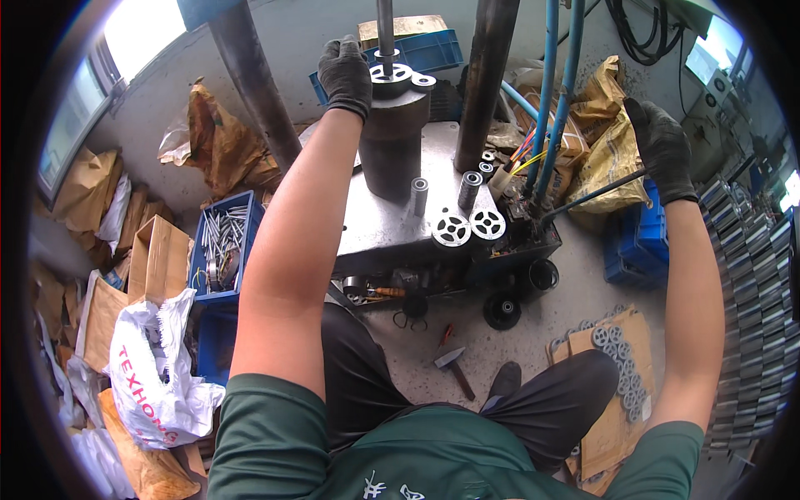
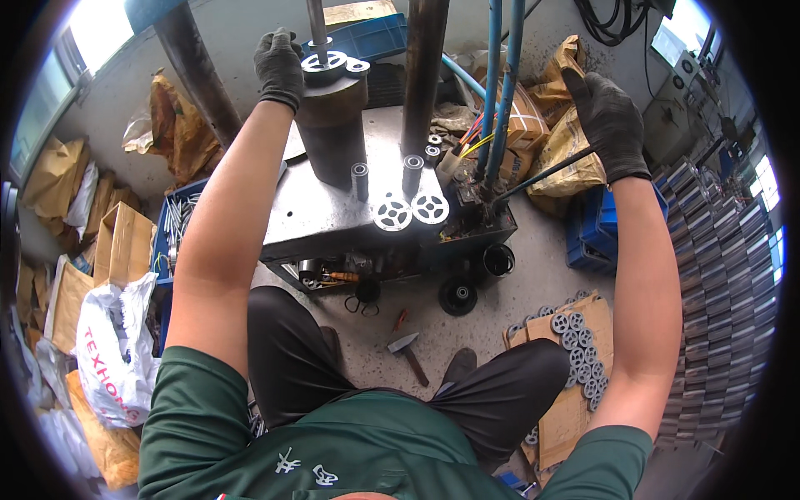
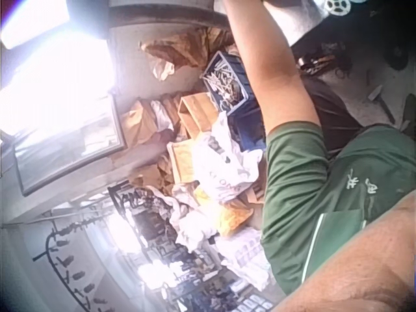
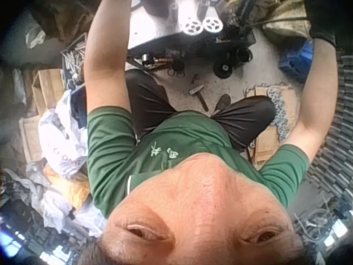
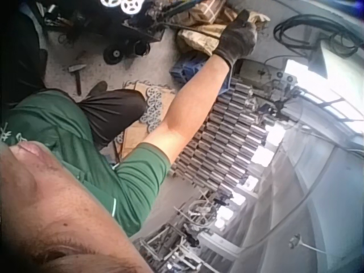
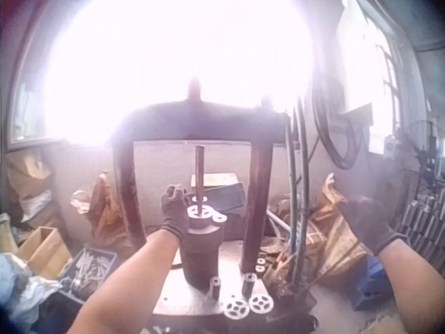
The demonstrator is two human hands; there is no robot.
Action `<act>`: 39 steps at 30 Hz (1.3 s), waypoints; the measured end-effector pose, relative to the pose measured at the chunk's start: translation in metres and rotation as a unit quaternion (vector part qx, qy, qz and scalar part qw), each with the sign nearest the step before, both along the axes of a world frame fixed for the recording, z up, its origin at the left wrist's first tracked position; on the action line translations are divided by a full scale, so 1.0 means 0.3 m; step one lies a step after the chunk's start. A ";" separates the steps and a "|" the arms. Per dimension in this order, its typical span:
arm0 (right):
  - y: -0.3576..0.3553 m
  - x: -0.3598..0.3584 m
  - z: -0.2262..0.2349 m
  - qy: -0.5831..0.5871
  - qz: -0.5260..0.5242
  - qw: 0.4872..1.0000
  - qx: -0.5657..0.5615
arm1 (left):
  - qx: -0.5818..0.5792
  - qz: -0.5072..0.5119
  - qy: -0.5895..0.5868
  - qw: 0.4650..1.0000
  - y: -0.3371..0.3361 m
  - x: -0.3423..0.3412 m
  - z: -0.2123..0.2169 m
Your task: The recorder uses a manual hydraulic press to assemble metal shafts into geared flanges in an industrial workshop environment.
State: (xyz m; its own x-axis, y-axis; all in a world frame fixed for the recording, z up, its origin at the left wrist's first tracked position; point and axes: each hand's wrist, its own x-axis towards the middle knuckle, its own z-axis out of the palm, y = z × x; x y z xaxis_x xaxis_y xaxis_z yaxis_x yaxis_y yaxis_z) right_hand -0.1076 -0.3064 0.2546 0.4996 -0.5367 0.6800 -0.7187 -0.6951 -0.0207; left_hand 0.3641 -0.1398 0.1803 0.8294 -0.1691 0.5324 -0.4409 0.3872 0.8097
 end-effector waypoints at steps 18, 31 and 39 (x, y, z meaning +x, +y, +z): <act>0.012 -0.017 0.001 0.028 -0.099 0.994 0.047 | 0.173 0.076 -0.154 0.970 0.080 -0.189 0.064; 0.120 -0.132 -0.090 0.005 0.100 0.994 -0.039 | 0.173 -0.001 -0.302 0.937 0.336 -0.487 -0.544; 0.574 -0.297 -0.260 0.107 0.202 0.973 -0.002 | 0.329 0.015 -0.373 0.868 0.304 -0.469 -0.587</act>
State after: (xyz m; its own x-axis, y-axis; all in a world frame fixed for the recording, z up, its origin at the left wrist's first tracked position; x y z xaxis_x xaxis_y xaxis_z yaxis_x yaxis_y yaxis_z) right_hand -0.1968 -0.1341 0.1767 0.8003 -0.2641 0.5383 -0.3738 -0.9217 0.1035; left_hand 0.2232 -0.0486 0.0042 0.3054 -0.6239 0.7193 -0.9387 -0.0707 0.3373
